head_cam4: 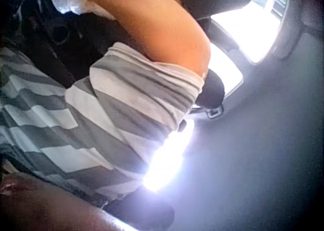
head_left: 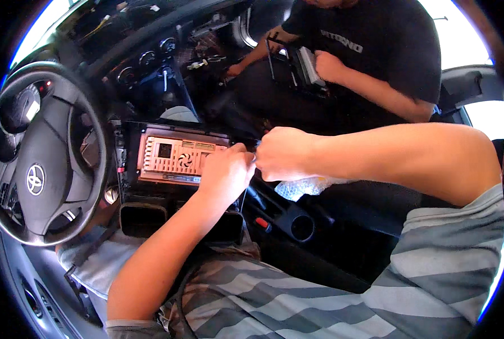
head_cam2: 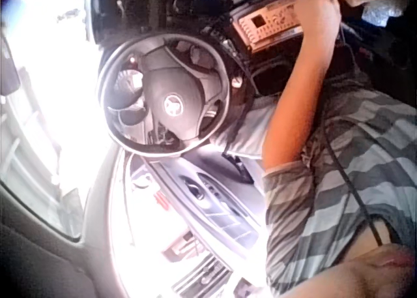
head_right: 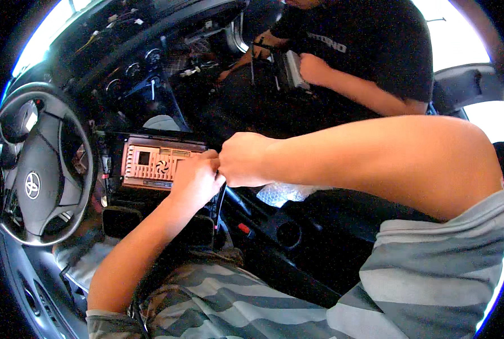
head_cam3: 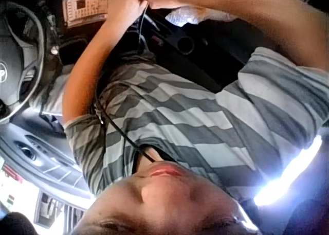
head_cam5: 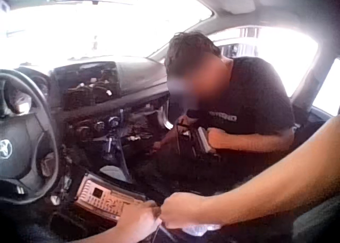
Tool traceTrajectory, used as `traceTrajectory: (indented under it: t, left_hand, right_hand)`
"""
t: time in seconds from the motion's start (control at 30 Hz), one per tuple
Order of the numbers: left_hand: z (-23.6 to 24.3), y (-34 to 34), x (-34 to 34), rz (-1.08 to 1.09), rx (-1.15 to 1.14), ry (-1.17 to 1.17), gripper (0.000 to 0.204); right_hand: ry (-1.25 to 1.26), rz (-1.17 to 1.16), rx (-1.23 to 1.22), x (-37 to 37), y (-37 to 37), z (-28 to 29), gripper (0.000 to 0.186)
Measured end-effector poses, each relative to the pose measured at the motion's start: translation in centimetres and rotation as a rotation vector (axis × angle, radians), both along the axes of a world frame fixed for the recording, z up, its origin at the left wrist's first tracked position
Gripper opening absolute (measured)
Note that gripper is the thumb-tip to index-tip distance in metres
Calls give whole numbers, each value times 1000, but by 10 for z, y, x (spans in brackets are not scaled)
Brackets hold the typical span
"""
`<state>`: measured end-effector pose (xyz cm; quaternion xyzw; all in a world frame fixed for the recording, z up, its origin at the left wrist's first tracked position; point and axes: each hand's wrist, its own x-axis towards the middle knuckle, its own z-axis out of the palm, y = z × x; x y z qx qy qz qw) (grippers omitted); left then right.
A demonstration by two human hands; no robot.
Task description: The person works on the internal wiring of a car stereo head unit and assembles the front panel housing using a screwdriver.
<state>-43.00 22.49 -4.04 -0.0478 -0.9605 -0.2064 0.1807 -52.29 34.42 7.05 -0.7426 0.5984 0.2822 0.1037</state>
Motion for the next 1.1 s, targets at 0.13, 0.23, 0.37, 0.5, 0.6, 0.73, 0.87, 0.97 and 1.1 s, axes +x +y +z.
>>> traceTrajectory:
  t: [0.13, 0.23, 0.37, 0.5, 0.6, 0.73, 0.87, 0.97, 1.1]
  left_hand:
    - [5, 5, -8, 23, -7, 47, 10]
    - [1, 7, -14, 86, -33, -69, 11]
    - [13, 13, -11, 94, -60, -125, 13]
    - [-7, 11, -14, 58, -195, -83, 14]
    - [-12, 10, -17, 43, -226, -47, 14]
    - [-14, 13, -16, 56, -254, -54, 14]
    - [-14, 14, -16, 80, -255, -82, 15]
    - [-13, 15, -16, 79, -259, -112, 9]
    - [-9, 15, -13, 84, -249, -140, 7]
  right_hand:
    - [-41, -27, -80, -1, 2, 1, 12]
    - [-143, -192, -64, 2, -1, -2, 15]
    - [-289, -639, -204, -5, 10, -4, 25]
    - [-476, -885, -212, -17, 24, 16, 40]
    - [-497, -950, -161, -14, 21, 10, 43]
    - [-463, -959, -142, -14, 18, -3, 37]
    - [-312, -642, -239, -17, 28, -3, 21]
    - [-178, -303, -302, -18, 33, -6, 16]
    - [-72, -85, -292, -20, 29, 4, 20]
